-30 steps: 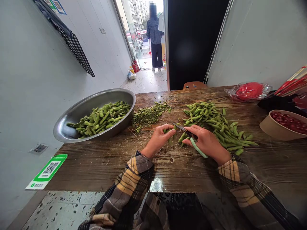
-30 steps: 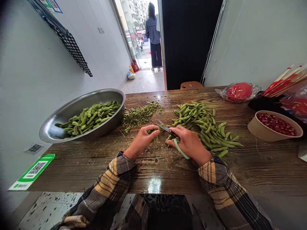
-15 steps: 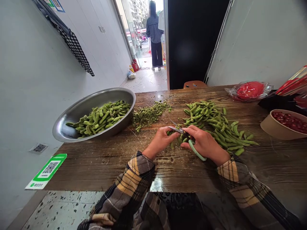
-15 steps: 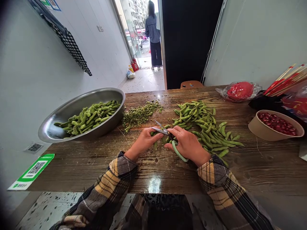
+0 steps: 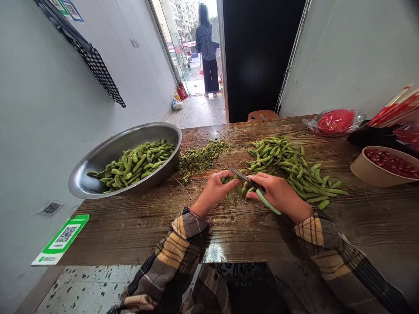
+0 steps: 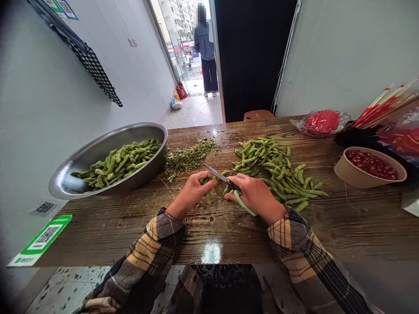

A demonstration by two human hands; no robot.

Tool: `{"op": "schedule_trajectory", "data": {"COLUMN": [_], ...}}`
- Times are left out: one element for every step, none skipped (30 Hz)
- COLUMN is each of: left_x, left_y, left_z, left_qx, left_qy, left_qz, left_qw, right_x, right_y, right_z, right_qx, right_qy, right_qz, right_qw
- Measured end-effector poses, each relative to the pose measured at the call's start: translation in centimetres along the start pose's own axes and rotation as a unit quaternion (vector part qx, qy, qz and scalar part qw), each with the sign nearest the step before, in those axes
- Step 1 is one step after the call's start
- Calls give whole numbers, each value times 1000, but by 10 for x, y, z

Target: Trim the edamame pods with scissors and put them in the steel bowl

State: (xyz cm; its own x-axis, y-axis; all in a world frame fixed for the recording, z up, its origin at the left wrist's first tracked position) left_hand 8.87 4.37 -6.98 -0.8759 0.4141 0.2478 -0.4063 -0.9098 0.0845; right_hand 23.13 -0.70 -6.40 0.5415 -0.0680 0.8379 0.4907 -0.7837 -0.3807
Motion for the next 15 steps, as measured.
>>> {"op": "schedule_trajectory", "data": {"left_x": [3, 6, 10, 13, 16, 18, 20, 22, 23, 23, 22, 21, 19, 17, 15], "left_y": [0, -1, -2, -2, -3, -4, -4, -5, -5, -5, -5, -5, -5, -4, -4], "left_z": [-3, -6, -10, -13, -16, -17, -18, -18, -18, -17, -17, -16, -16, -16, -15], "left_qx": [16, 35, 53, 67, 76, 79, 78, 74, 71, 68, 67, 67, 67, 68, 70], "left_qy": [35, 79, 128, 177, 223, 262, 293, 315, 328, 337, 342, 345, 346, 346, 346], "left_qz": [8, 17, 26, 35, 41, 45, 49, 51, 51, 49, 45, 40, 33, 28, 23], "left_qw": [999, 996, 990, 981, 971, 961, 952, 945, 941, 938, 936, 935, 935, 935, 935], "right_x": [1, 2, 4, 6, 8, 10, 10, 11, 10, 10, 9, 8, 7, 6, 6], "right_y": [0, 1, 1, 1, 1, 2, 2, 1, 1, 1, 1, 0, 0, 0, 0], "right_z": [2, 3, 5, 6, 6, 6, 6, 6, 5, 4, 4, 3, 2, 2, 2], "right_qx": [-8, -17, -25, -32, -36, -38, -39, -39, -38, -36, -34, -31, -29, -28, -28], "right_qy": [4, 8, 12, 14, 14, 11, 8, 5, 4, 5, 8, 12, 16, 19, 20], "right_qz": [5, 14, 25, 37, 48, 57, 63, 67, 67, 65, 61, 56, 52, 49, 48], "right_qw": [1000, 1000, 999, 999, 998, 998, 997, 997, 997, 997, 998, 998, 998, 998, 998]}}
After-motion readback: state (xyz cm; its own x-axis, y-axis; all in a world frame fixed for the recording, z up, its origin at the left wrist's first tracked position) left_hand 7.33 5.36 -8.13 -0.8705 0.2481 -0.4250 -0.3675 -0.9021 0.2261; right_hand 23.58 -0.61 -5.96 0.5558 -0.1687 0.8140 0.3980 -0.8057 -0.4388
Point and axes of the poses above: each hand's wrist, its own y-axis away from the middle knuckle, its own x-axis out of the back of the hand, z = x × y, the point moved 8 cm from there along -y, towards the middle knuckle, and after that the axes turned 11 degrees about x, right-handed, at the moved point
